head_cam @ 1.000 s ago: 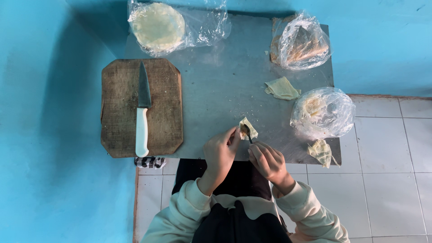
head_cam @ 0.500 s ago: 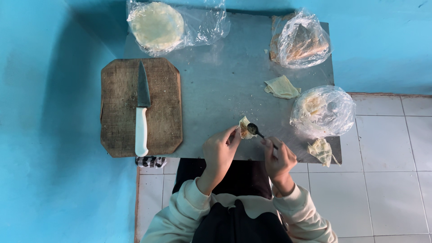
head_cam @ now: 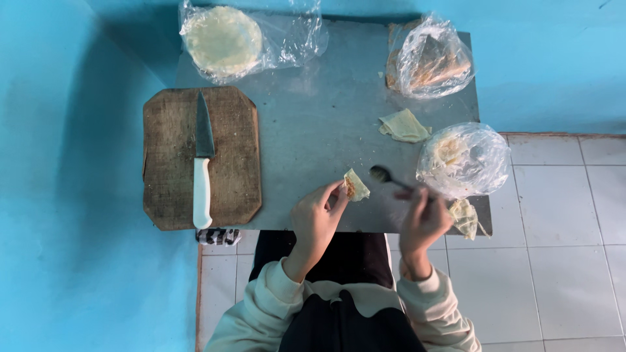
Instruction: The person sits at a small metal table and fills triangular pastry wrappers with filling, spooning it from a plastic-covered bowl and folding the wrappers over by hand to form stuffed pastries, setting finished ones aside and taking new wrappers one at a time.
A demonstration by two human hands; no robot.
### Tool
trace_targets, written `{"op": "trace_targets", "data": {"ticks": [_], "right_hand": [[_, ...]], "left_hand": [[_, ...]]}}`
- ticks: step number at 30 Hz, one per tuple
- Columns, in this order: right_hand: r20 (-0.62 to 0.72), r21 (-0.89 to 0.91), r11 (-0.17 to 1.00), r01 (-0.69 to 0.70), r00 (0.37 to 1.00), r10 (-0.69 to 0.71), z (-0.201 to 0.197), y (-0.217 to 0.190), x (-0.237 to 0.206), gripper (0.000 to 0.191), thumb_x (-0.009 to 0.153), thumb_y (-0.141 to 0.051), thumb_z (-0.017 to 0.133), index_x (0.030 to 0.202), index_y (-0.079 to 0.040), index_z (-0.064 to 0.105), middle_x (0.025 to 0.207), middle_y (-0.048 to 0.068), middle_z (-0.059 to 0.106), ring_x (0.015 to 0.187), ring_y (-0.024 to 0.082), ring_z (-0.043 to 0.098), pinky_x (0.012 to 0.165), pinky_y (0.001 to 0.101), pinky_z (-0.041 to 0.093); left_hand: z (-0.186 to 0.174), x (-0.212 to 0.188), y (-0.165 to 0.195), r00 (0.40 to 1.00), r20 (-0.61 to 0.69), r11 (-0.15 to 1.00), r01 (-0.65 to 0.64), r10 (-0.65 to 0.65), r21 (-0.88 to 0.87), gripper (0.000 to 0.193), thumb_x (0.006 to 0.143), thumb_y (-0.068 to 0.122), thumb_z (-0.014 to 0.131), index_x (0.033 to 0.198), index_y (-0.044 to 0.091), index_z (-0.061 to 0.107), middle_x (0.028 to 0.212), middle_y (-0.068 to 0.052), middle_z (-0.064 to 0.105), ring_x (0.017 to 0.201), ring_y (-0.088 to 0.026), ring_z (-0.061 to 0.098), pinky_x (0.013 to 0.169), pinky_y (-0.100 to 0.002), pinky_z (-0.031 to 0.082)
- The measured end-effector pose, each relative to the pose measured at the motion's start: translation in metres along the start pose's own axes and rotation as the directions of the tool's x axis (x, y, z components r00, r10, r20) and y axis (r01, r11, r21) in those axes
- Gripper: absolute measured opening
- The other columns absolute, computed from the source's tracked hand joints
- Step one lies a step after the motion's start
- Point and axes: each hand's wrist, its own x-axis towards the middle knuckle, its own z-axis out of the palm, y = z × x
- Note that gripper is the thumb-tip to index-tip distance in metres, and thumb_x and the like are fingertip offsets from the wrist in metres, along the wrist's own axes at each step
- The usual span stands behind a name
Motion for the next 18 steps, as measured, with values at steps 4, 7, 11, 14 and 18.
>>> {"op": "trace_targets", "data": {"ticks": [4, 7, 11, 14, 18], "right_hand": [[-0.182, 0.329, 0.944, 0.034, 0.983, 0.028, 0.009, -0.009, 0.047, 0.026, 0.118, -0.014, 0.051, 0.107, 0.006, 0.063, 0.089, 0.013, 0.074, 0.076, 0.014, 0.072, 0.074, 0.0259, 0.059], [-0.313, 0.426, 0.900, 0.090, 0.948, 0.053, 0.025, -0.006, 0.090, 0.026, 0.115, -0.017, 0.053, 0.105, 0.006, 0.061, 0.088, 0.012, 0.073, 0.075, 0.016, 0.073, 0.072, 0.0308, 0.064], [-0.381, 0.383, 0.919, 0.091, 0.922, 0.067, 0.058, 0.015, 0.144, 0.029, 0.113, -0.019, 0.055, 0.103, 0.006, 0.065, 0.082, 0.010, 0.073, 0.071, 0.015, 0.072, 0.068, 0.0297, 0.065], [-0.333, 0.343, 0.938, 0.050, 0.940, 0.071, 0.081, 0.041, 0.174, 0.027, 0.109, -0.018, 0.056, 0.103, 0.006, 0.068, 0.081, 0.010, 0.075, 0.072, 0.014, 0.075, 0.066, 0.0274, 0.067], [-0.076, 0.142, 0.979, -0.146, 0.984, 0.158, 0.100, 0.075, 0.188, 0.028, 0.104, -0.018, 0.062, 0.102, 0.006, 0.076, 0.080, 0.009, 0.078, 0.074, 0.016, 0.079, 0.066, 0.0274, 0.064]], "left_hand": [[-0.004, 0.002, 0.003, 1.000, 0.015, 0.999, -0.011, 0.011, -0.048, 0.015, 0.089, 0.019, 0.078, 0.103, 0.013, 0.077, 0.078, 0.001, 0.073, 0.051, -0.015, 0.061, 0.050, -0.030, 0.048], [-0.006, 0.001, 0.005, 1.000, 0.029, 0.997, 0.001, 0.001, -0.077, 0.015, 0.089, 0.018, 0.078, 0.102, 0.013, 0.075, 0.080, 0.002, 0.074, 0.053, -0.015, 0.063, 0.051, -0.030, 0.049], [-0.006, 0.001, 0.004, 0.999, 0.007, 0.996, -0.048, 0.049, -0.081, 0.017, 0.088, 0.017, 0.079, 0.104, 0.012, 0.074, 0.082, -0.001, 0.073, 0.060, -0.018, 0.067, 0.055, -0.031, 0.051], [-0.006, 0.001, 0.002, 0.997, 0.003, 0.995, -0.083, 0.084, -0.058, 0.018, 0.088, 0.016, 0.079, 0.104, 0.011, 0.073, 0.082, -0.002, 0.072, 0.064, -0.021, 0.068, 0.057, -0.033, 0.052], [-0.004, 0.001, 0.001, 0.986, -0.058, 0.988, -0.155, 0.155, 0.001, 0.017, 0.088, 0.016, 0.080, 0.103, 0.012, 0.073, 0.085, -0.003, 0.072, 0.070, -0.023, 0.070, 0.060, -0.034, 0.053]]}}
